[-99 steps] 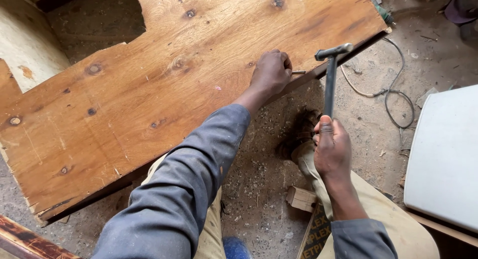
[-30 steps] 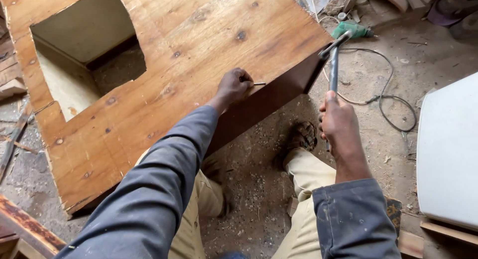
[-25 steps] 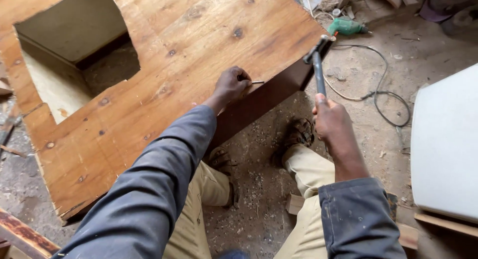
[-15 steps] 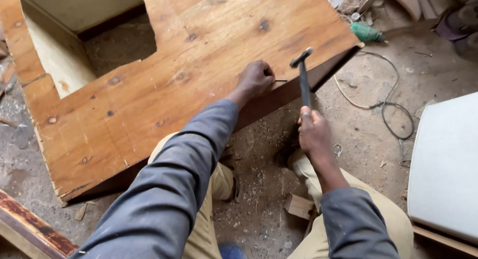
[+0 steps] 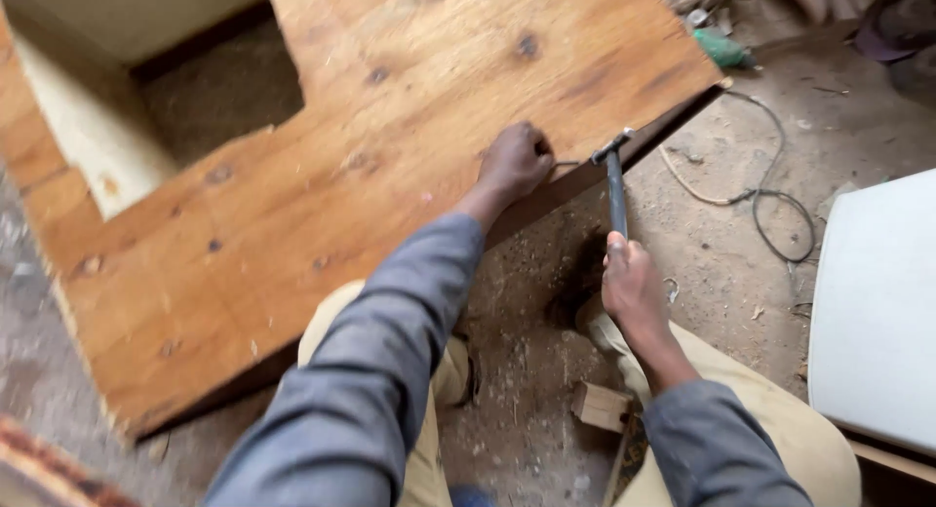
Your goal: Hammering nails into a wooden cabinet to secure a board.
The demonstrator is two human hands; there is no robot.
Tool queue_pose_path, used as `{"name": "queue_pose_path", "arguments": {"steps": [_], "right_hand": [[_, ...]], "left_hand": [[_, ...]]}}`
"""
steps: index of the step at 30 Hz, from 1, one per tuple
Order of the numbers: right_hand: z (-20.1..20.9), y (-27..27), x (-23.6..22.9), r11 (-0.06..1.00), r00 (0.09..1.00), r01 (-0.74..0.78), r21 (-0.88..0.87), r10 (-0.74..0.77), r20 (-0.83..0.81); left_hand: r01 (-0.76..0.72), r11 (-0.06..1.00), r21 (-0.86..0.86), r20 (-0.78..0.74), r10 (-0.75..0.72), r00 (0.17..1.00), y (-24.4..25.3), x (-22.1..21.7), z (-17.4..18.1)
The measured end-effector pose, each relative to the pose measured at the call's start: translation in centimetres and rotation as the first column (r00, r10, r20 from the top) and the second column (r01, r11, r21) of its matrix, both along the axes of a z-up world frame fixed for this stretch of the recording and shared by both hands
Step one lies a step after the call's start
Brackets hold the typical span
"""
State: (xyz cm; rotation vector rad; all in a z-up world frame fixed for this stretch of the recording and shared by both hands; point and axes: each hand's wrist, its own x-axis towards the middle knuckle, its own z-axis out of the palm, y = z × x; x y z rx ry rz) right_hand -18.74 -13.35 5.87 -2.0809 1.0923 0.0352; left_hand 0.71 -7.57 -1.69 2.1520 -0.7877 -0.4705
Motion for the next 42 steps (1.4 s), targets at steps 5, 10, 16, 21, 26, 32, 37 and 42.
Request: {"name": "queue_pose_path", "arguments": {"steps": [5, 10, 16, 21, 26, 32, 37, 42], "right_hand": [[2.9, -1.9, 1.0, 0.957, 0.931, 0.140, 0.255, -0.215, 0.296], [7.9, -3.8, 1.2, 0.942, 0.817, 0.079, 0.327, -0.250, 0.520], [10.3, -7.8, 0.4, 0.904, 0.810, 0.121, 0.410, -0.329, 0.486], [7.2, -8.7, 0.1, 0.898, 0.779, 0.155, 0.412, -0.368, 0.509], [-1.1, -10.1, -3.2, 0.928, 0.931, 0.192, 0.320, -0.275, 0.239], [-6.0, -10.4, -4.0, 0.936, 0.984, 0.161, 0.314, -0.176, 0.020], [-4.1, -10.4, -2.0, 0.962, 0.991, 0.129, 0.240, -0.117, -0.062], [-2.8, -10.5, 0.0, 0.982, 0.995, 0.086, 0.169, -0.074, -0.073]], "left_hand": [[0.026, 0.998, 0.054, 0.064, -0.030, 0.997, 0.1, -0.2, -0.4], [0.068, 0.957, 0.283, 0.170, -0.119, 0.978, -0.8, -1.3, 2.0], [-0.108, 0.994, -0.003, 0.130, 0.107, 0.986, -3.2, -0.1, 1.6], [-0.064, 0.996, -0.055, 0.141, 0.071, 0.988, -6.7, 0.9, -0.7], [0.061, 0.983, -0.173, 0.222, -0.021, 0.975, -8.0, 2.1, -1.7], [0.123, 0.975, -0.187, 0.167, -0.091, 0.982, -7.9, 2.7, -1.4], [0.133, 0.972, -0.192, 0.152, -0.104, 0.983, -7.7, 2.8, -1.4], [0.132, 0.971, -0.199, 0.155, -0.102, 0.983, -7.8, 3.0, -1.9]]}}
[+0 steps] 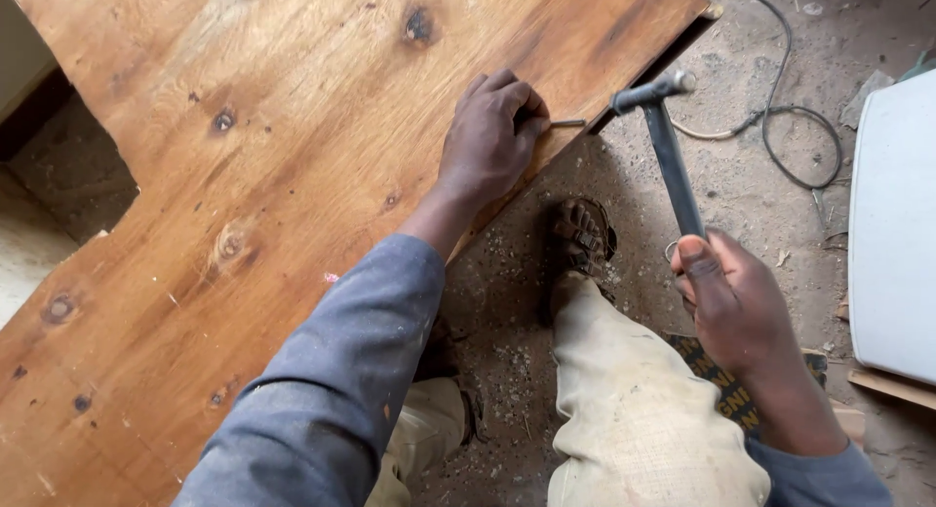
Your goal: Hammering nails into a wooden cabinet to secure a board.
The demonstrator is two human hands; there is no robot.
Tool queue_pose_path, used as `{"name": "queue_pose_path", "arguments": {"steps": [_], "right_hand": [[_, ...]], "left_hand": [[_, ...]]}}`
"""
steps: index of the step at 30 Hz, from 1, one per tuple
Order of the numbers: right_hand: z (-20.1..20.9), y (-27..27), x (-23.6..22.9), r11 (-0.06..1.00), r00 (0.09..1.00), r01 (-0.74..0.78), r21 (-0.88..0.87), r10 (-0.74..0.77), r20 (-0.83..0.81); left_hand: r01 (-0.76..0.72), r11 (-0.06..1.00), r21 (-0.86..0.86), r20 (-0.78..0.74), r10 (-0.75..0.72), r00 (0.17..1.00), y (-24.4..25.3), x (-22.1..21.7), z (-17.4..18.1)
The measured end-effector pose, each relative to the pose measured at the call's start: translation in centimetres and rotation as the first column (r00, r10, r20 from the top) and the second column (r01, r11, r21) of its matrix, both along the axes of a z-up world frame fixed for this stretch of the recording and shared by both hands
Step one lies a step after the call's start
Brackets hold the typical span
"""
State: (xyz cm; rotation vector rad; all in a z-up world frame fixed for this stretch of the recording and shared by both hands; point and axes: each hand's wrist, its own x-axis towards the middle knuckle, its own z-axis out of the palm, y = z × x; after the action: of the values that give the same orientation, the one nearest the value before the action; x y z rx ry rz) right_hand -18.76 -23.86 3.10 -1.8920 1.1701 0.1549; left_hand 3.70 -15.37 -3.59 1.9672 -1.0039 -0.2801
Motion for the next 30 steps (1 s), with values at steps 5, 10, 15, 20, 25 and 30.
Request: {"name": "queue_pose_path", "arguments": {"steps": [5, 10, 15, 20, 25, 30], "right_hand": [[-0.8, 0.3, 0.8, 0.997, 0.991, -0.070, -0.014, 0.071, 0.112], [0.1, 1.1, 2.5, 0.997, 0.991, -0.082, 0.008, 0.082, -0.101], [-0.5, 0.5, -1.7, 0.996, 0.794, 0.078, 0.048, -0.091, 0.601], [-0.2, 1.0, -0.3, 0.877, 0.842, -0.034, -0.480, 0.284, 0.459], [-0.9, 0.2, -1.0, 0.973, 0.914, 0.166, 0.161, -0.213, 0.344], [-0.6, 1.3, -3.2, 0.954, 0.720, 0.122, -0.275, 0.106, 0.686]], "left_hand": [[-0.016, 1.000, -0.001, 0.012, 0.016, 1.000, 0.2, 0.0, -0.1], [-0.007, 1.000, 0.023, 0.001, 0.007, 1.000, 0.3, 0.1, 0.1], [-0.006, 1.000, -0.019, 0.021, 0.006, 1.000, 0.3, 0.3, -0.4], [0.013, 0.999, -0.040, -0.013, -0.014, 1.000, 0.3, 0.2, 0.2], [0.033, 0.996, -0.084, 0.013, -0.032, 0.999, 0.5, 0.5, -0.3], [0.037, 0.995, -0.093, 0.067, -0.031, 0.997, 0.5, 0.1, -1.0]]}}
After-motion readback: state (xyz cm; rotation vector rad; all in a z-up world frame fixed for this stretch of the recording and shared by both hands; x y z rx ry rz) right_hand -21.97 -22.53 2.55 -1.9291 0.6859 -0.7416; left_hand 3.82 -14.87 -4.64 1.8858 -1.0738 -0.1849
